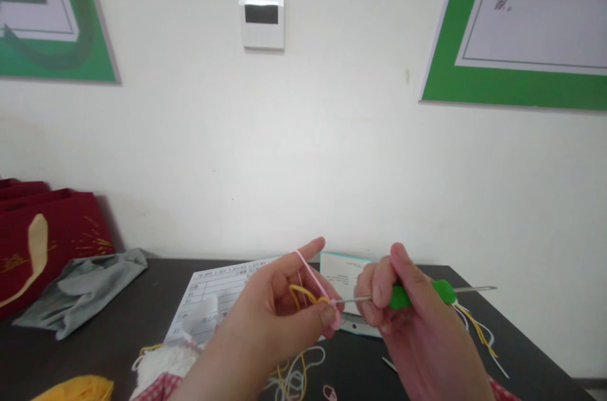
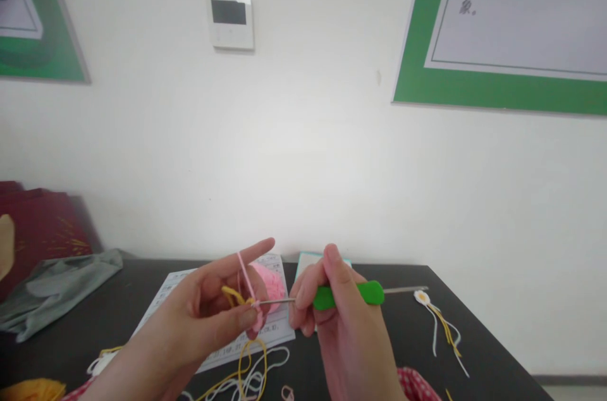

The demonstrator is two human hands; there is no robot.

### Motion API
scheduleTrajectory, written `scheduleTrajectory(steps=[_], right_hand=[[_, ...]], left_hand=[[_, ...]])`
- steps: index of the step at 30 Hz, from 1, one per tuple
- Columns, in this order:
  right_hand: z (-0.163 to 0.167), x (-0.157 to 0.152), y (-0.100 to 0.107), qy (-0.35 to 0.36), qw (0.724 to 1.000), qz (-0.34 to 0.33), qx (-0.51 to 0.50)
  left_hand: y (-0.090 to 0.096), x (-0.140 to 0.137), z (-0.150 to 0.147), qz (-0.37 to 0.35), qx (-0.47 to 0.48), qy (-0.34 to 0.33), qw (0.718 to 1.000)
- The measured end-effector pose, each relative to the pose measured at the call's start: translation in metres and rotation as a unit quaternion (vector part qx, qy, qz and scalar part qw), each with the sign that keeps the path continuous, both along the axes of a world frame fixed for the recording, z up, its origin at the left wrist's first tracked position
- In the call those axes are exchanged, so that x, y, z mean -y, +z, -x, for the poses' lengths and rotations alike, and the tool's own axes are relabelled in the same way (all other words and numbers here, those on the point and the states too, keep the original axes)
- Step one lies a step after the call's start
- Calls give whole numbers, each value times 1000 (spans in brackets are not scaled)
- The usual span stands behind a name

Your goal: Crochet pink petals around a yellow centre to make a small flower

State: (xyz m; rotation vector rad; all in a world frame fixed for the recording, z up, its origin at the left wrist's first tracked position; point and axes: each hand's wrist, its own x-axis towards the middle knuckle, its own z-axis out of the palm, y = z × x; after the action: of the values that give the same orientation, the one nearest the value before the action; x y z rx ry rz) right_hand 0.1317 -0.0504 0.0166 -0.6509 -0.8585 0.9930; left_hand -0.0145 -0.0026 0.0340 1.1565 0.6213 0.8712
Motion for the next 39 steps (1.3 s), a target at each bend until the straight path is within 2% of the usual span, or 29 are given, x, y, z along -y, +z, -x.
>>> scheduleTrajectory(steps=[6, 12, 15, 18, 21, 24, 27, 31, 34, 36, 38, 39], right_hand=[[-7, 3, 0, -55, 979, -130, 147], [-24, 7, -1, -83, 927, -216, 294], [-34, 12, 5, -69, 873, -279, 395], [-40, 14, 13, -88, 780, -334, 521], [-41, 15, 17, -153, 704, -380, 579], [-39, 16, 18, -191, 652, -411, 608], [-36, 17, 23, -196, 626, -417, 629], [-30, 16, 32, -205, 625, -423, 623], [-30, 14, 30, -202, 657, -421, 591], [-32, 13, 22, -167, 709, -403, 554], [-34, 13, 11, -99, 789, -356, 491], [-33, 13, 5, -65, 838, -314, 442]], left_hand=[[10, 3, 7, 70, -16, -61, 996], [13, 2, 10, 73, -52, -75, 993], [9, -1, 11, 64, -71, -100, 990], [5, -4, 11, 60, -79, -133, 986], [1, -5, 11, 70, -78, -150, 983], [-2, -5, 10, 84, -65, -151, 983], [-2, -6, 9, 101, -55, -155, 981], [-3, -7, 8, 95, -65, -164, 980], [-4, -8, 9, 93, -60, -171, 979], [-5, -8, 9, 95, -55, -174, 979], [-4, -9, 10, 97, -56, -173, 979], [-4, -9, 10, 96, -58, -168, 979]])
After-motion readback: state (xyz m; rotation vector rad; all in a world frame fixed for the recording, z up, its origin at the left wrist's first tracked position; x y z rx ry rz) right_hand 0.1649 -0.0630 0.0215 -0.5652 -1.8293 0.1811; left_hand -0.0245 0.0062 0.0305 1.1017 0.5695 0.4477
